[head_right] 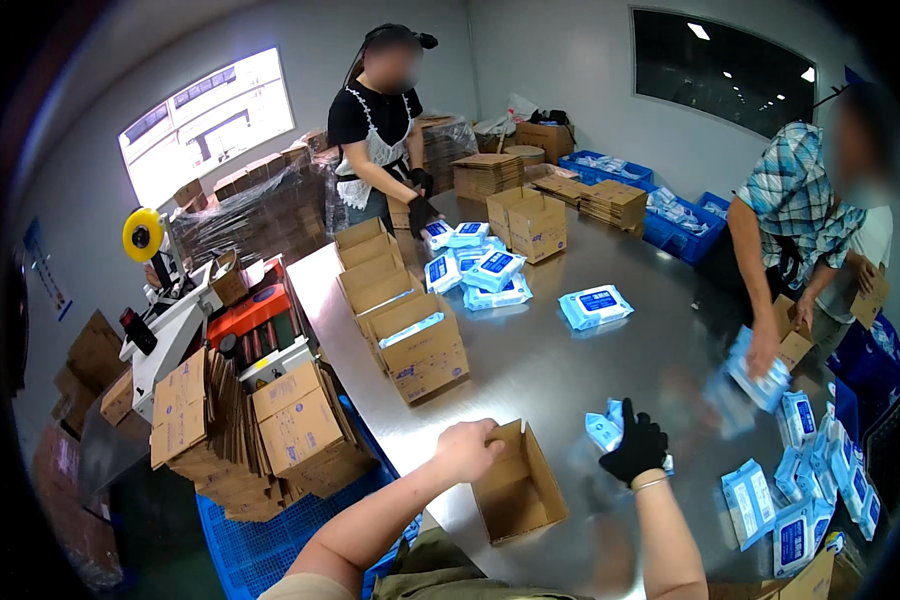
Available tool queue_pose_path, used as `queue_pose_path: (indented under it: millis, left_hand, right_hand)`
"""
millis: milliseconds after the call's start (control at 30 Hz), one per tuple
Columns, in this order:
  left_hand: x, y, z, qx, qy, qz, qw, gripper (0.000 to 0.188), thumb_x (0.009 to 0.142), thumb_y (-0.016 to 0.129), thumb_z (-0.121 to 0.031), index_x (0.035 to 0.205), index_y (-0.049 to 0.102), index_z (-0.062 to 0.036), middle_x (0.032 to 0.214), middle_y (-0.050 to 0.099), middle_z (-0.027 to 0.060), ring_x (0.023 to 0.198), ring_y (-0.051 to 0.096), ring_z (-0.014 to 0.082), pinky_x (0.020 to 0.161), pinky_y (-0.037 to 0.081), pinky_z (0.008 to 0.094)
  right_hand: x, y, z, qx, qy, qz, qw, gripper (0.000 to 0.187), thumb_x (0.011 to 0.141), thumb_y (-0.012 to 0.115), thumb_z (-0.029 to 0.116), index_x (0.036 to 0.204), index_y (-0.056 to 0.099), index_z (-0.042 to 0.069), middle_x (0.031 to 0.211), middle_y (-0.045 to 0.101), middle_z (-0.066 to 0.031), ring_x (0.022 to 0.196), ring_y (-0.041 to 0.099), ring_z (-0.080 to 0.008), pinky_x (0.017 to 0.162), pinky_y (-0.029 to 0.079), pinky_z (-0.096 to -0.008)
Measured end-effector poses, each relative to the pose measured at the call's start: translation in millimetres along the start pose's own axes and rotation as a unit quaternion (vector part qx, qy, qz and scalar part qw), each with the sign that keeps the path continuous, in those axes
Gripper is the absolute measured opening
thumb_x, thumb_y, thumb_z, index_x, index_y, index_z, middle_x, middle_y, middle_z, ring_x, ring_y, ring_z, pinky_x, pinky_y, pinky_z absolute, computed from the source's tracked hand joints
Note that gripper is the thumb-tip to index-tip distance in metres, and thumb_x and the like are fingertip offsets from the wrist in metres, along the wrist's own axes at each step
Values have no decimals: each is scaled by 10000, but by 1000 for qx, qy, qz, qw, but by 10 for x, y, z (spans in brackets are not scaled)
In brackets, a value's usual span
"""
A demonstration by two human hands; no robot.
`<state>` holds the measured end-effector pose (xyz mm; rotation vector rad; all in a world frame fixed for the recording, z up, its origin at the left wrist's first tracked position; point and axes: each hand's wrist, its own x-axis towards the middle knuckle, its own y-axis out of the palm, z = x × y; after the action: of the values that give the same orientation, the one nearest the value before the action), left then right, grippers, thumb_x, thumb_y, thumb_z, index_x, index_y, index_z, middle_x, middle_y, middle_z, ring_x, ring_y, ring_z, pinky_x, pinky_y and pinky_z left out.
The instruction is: The person repeatedly picks up blue and white packaged items from a metal table and places them into brown cardboard boxes. The person folds the flaps of the boxes and moves them aside. Other workers are visible in the background performing similar packing tasks.
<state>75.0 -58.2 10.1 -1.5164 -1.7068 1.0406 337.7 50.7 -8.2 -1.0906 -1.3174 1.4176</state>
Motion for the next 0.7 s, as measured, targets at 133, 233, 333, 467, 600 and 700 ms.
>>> queue_pose_path:
  millis: [133, 233, 333, 467, 600, 700]
  left_hand:
    - [56, 24, -133, 26, 17, 20, 999, 266, 859, 498, -233, 1011, 567, -26, 878, 639, 202, 850, 603, 378, 765, 471, 456]
    - [-27, 61, -199, 23, -8, 18, 1000, 259, 855, 479, -200, 1024, 559, -20, 865, 636, 206, 848, 603, 381, 763, 471, 461]
    - [-61, 110, -242, 5, -10, 11, 1000, 200, 814, 487, -129, 967, 541, -11, 836, 634, 219, 822, 611, 386, 742, 480, 462]
    - [32, 451, 80, -50, 210, -53, 975, 215, 770, 518, -98, 968, 538, -19, 839, 635, 220, 829, 609, 394, 737, 484, 458]
    - [-143, 157, -88, -106, 54, 24, 993, 287, 803, 538, -166, 1047, 574, -20, 893, 634, 218, 879, 610, 375, 770, 469, 400]
    - [-213, 101, -52, -166, -6, 54, 985, 283, 806, 517, -143, 1052, 577, -16, 916, 630, 237, 885, 610, 380, 773, 467, 403]
  right_hand:
    - [307, -1, -480, 195, -28, -10, 980, 1081, 455, 814, 269, 1394, 299, 122, 1097, 589, -244, 978, 592, -388, 864, 478, -412]
    - [55, -321, -526, 441, -104, -122, 883, 1009, 518, 783, 115, 1395, 286, 63, 1155, 579, -175, 1069, 566, -313, 902, 463, -398]
    - [-466, -839, 9, 749, -181, -66, 634, 926, 587, 748, 49, 1390, 286, 37, 1192, 524, -112, 1109, 525, -270, 951, 431, -396]
    - [-957, -949, 511, 362, -275, -180, 872, 909, 587, 794, 255, 1340, 342, 19, 1089, 576, -202, 976, 594, -323, 840, 483, -414]
    - [-1084, -900, 656, 168, -243, -51, 954, 822, 644, 730, 355, 1304, 388, 3, 889, 607, -219, 771, 615, -370, 665, 506, -439]
    - [-1074, -791, 677, 116, -288, -99, 945, 775, 666, 705, 345, 1288, 402, -5, 804, 602, -192, 674, 608, -339, 582, 494, -446]
